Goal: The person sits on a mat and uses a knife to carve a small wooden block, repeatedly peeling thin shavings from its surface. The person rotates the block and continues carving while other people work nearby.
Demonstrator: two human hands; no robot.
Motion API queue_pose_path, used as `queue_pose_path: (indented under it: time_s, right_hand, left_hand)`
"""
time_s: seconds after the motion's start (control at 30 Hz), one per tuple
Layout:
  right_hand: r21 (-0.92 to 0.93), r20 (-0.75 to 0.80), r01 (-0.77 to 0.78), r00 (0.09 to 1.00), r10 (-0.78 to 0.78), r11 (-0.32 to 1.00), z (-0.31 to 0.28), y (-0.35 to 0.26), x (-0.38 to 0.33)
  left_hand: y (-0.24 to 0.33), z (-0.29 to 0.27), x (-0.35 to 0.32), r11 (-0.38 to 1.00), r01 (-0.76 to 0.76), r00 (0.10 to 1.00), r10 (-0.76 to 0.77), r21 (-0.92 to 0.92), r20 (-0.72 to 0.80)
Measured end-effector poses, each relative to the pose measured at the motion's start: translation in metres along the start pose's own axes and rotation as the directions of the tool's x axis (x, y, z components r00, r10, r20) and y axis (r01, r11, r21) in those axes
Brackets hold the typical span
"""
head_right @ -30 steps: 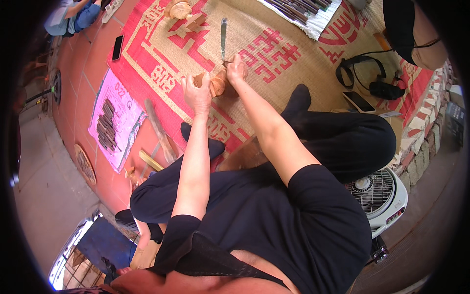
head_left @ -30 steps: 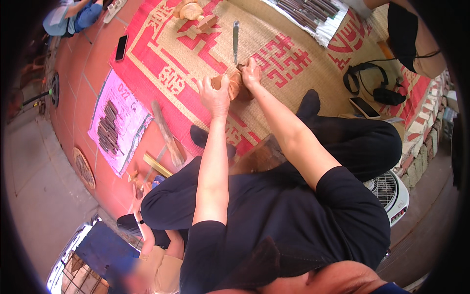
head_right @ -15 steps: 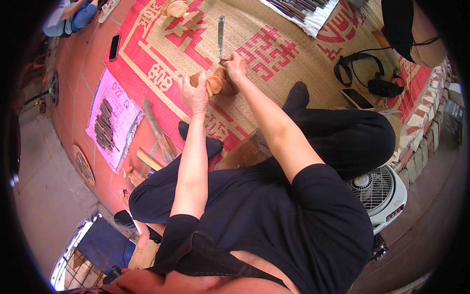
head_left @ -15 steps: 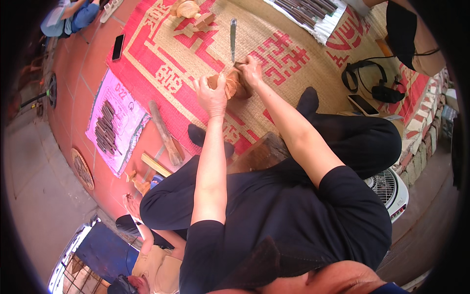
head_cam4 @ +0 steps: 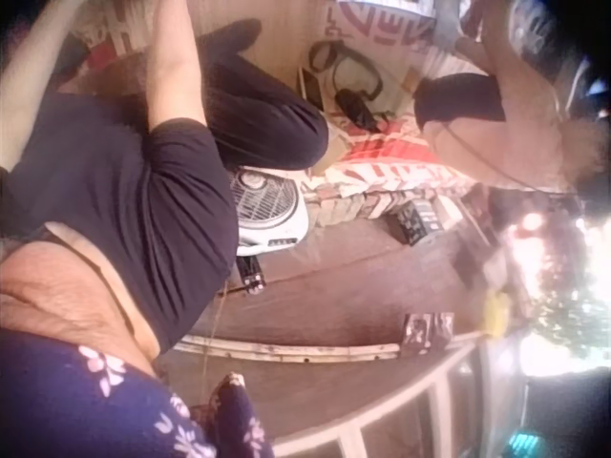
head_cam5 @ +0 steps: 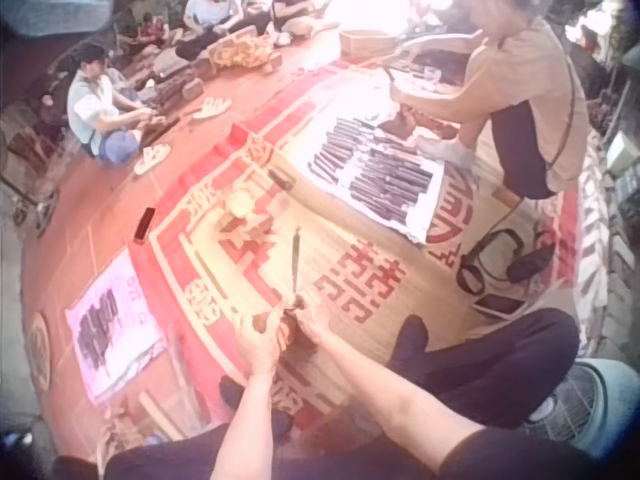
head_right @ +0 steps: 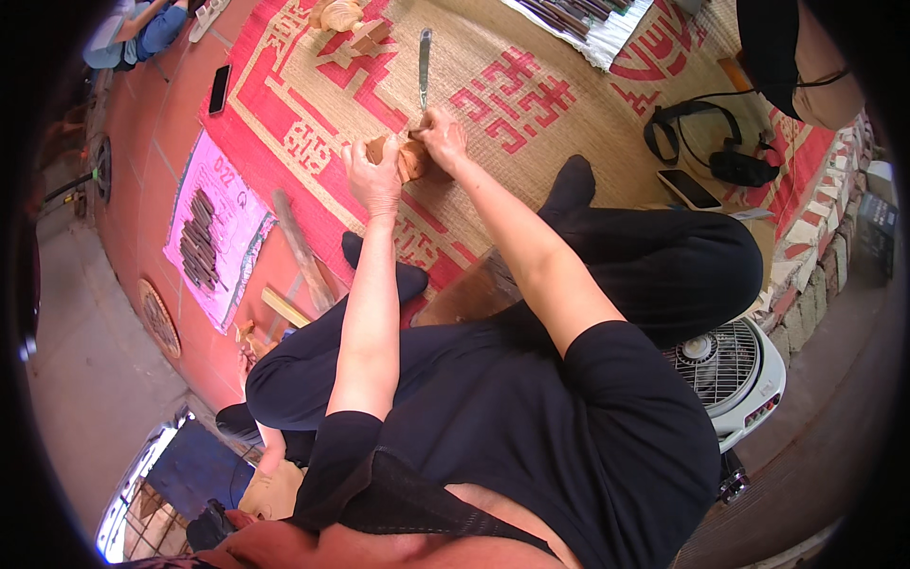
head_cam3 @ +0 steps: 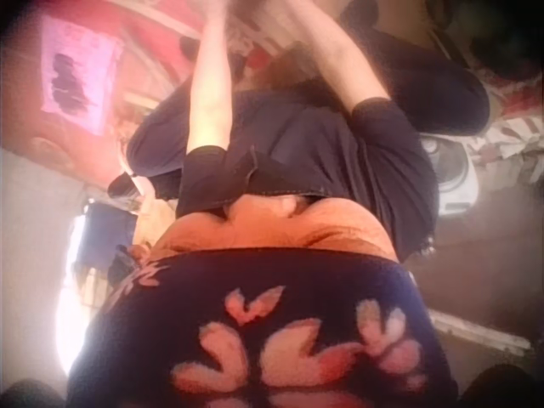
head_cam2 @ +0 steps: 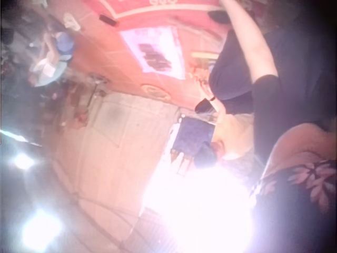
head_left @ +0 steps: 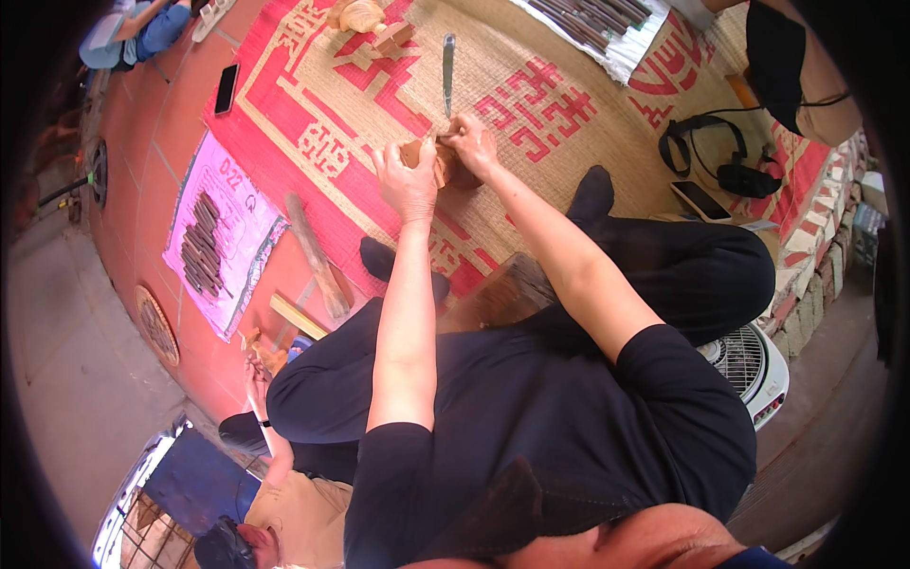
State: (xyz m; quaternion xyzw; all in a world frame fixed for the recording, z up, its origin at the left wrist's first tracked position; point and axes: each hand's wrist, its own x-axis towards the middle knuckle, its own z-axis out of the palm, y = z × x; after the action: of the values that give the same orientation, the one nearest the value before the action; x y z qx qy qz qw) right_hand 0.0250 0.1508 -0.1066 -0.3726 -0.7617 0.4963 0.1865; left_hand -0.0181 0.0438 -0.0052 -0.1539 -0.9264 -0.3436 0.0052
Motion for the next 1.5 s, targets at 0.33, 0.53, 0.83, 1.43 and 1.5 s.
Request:
queue_pose_path:
  time_s: [0.33, 0.53, 0.83, 1.43, 1.5]
  right_hand:
    - [0.003, 0.033, -0.229, 0.973, 0.229, 0.973, -0.009, 0.001, 0.017]
    - [-0.265, 0.098, -0.019, 0.994, 0.047, 0.964, 0.012, 0.001, 0.015]
    - [0.183, 0.232, -0.001, 0.972, -0.042, 0.983, 0.013, 0.017, 0.011]
    - [-0.113, 0.368, -0.173, 0.908, 0.203, 0.978, 0.017, 0.070, 0.069]
    - [0.224, 0.292, -0.161, 0.952, 0.091, 0.961, 0.023, 0.079, 0.072]
  left_hand:
    - [0.001, 0.003, -0.001, 0.999, -0.040, 0.998, 0.040, -0.001, -0.046]
    - [0.012, -0.003, -0.001, 0.999, -0.026, 0.999, 0.027, 0.035, -0.025]
    - [-0.001, -0.008, -0.004, 0.995, 0.082, 0.996, -0.084, -0.060, -0.033]
    - [0.002, -0.003, -0.023, 0.996, 0.053, 0.996, -0.058, -0.067, -0.075]
    - [0.003, -0.014, -0.022, 0.996, 0.046, 0.993, -0.055, -0.082, -0.108]
